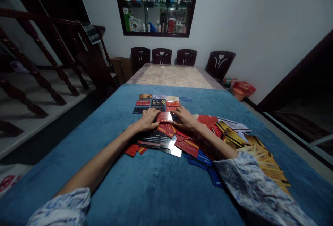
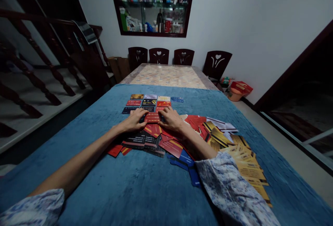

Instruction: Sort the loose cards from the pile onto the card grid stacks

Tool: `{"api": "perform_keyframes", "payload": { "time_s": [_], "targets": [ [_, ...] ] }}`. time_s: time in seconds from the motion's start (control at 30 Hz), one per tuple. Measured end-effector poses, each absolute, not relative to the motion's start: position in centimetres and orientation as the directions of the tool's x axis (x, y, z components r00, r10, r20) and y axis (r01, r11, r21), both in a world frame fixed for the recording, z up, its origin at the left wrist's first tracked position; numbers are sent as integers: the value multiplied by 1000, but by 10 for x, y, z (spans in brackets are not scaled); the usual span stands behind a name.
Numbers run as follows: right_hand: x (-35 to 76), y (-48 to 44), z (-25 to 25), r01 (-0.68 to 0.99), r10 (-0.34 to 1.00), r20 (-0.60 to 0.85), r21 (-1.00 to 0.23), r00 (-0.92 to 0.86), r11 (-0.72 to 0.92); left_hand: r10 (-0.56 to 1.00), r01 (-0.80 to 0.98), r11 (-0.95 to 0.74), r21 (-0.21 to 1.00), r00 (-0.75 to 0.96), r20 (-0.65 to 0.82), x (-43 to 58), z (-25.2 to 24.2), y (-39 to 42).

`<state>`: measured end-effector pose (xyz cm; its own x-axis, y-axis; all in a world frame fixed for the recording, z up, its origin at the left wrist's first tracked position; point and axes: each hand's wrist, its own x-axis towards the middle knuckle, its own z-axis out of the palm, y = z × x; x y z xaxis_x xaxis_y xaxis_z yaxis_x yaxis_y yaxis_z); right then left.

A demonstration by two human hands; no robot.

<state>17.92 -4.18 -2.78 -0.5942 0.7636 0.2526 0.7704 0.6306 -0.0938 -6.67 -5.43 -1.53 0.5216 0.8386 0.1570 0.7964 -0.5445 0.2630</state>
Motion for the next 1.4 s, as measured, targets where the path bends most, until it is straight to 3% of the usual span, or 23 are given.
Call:
{"api": "perform_keyframes", "payload": {
  "time_s": [0.37,1.4],
  "targets": [
    [151,-35,4,810,804,117,-3,-582,587,832,802,-555,220,535,145,-90,-4,-41],
    [54,41,20,814,810,122,-29,-574,580,931,922,-348,172,317,184,-164,5,26]
  ]
}}
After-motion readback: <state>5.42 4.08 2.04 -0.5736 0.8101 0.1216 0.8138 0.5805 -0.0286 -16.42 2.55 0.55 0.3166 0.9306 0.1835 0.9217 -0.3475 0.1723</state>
